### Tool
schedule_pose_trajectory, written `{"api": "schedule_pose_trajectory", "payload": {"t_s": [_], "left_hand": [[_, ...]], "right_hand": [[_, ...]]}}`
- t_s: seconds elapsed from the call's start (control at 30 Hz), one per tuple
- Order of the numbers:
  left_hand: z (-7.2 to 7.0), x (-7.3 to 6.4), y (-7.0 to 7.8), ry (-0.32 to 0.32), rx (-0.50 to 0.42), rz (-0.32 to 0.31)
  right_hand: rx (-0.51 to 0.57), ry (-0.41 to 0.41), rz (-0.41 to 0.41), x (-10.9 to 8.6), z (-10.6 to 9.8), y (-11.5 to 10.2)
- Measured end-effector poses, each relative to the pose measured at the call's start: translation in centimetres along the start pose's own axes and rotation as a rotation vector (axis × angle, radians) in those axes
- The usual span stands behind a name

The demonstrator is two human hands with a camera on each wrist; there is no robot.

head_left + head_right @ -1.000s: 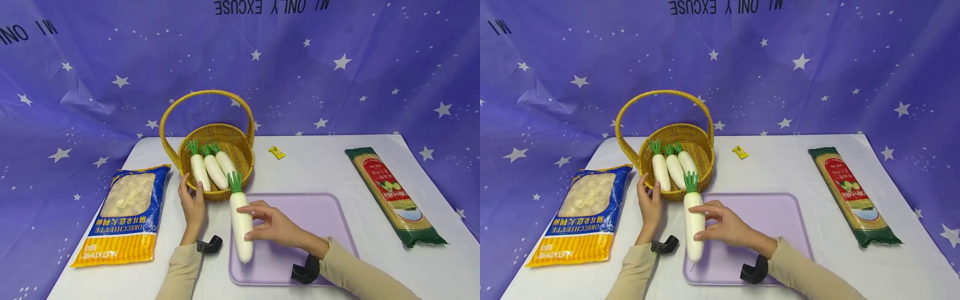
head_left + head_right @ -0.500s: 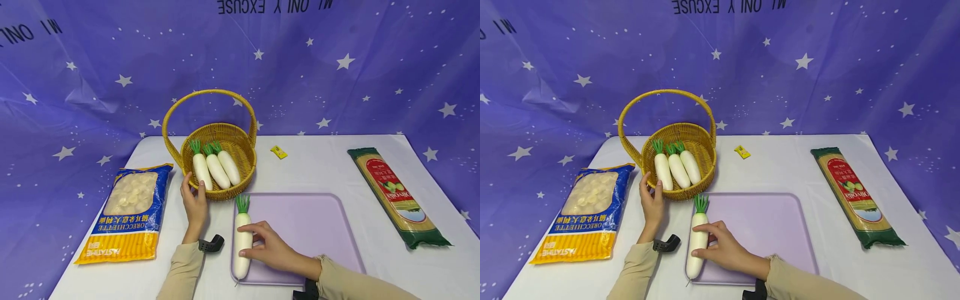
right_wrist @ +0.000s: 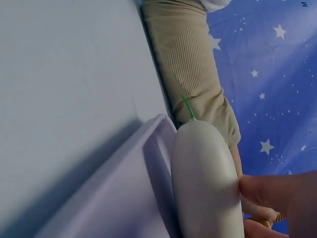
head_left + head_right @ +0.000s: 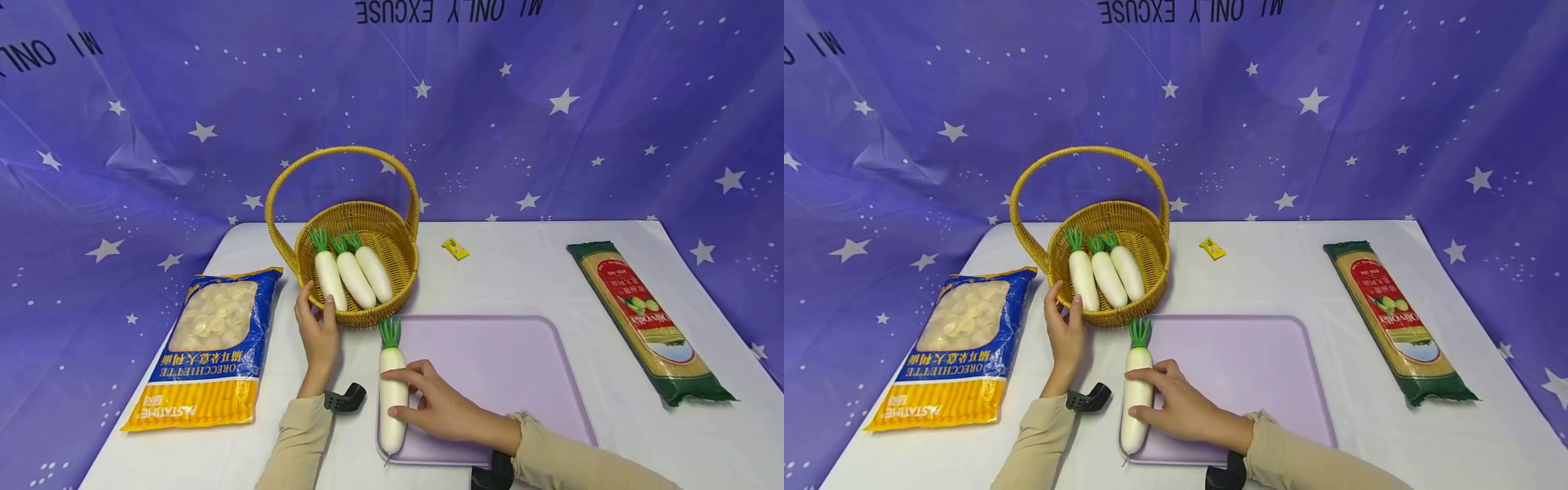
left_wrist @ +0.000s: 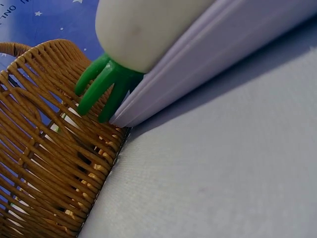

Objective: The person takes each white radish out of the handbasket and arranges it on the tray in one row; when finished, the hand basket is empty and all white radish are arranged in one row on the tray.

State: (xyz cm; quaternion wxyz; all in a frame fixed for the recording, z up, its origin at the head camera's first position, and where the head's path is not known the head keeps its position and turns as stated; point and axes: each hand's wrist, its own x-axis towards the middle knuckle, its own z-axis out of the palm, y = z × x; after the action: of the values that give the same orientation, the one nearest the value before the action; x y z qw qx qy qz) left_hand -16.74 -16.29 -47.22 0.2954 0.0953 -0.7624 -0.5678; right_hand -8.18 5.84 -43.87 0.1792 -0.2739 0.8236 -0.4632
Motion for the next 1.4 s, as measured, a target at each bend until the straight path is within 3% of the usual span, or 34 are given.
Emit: {"api": "schedule_pose_trajectory", "payload": {"t_s": [0.3,0.53,0.63,0.77,0.93,1.07,1.23,1.4], "left_hand": [[0.1,-0.1,-0.1,0.001,-0.003,-0.005],[-0.1,0.0,0.0,0.004,0.001,0.002],[-0.1,0.0,0.0,0.003,-0.001,0.000],[0.0,0.0,-0.1,0.002,0.001,0.000],[0.0,0.0,0.0,0.000,-0.001,-0.002],[0.0,0.2,0.0,0.003,0.003,0.002],[0.0,0.2,0.0,-0.009,-0.003,-0.003],[0.0,0.1,-0.1,-0.013,0.001,-0.014]], "right_hand": [[-0.009,-0.070,-0.003,-0.1,-1.0,0.2],[-0.006,0.014,0.077,1.0,-2.9,-0.1],[0.168,0.014,0.111,2.3,-4.7,-0.2],[0.551,-0.088,0.144,4.6,-7.4,-0.2],[0.991,-0.189,0.108,8.7,-10.0,-0.2],[1.215,-0.157,0.085,12.7,-10.6,-0.4],[1.236,-0.015,0.078,16.7,-10.4,-0.7],[1.076,0.119,0.116,19.4,-9.9,-0.7]]}}
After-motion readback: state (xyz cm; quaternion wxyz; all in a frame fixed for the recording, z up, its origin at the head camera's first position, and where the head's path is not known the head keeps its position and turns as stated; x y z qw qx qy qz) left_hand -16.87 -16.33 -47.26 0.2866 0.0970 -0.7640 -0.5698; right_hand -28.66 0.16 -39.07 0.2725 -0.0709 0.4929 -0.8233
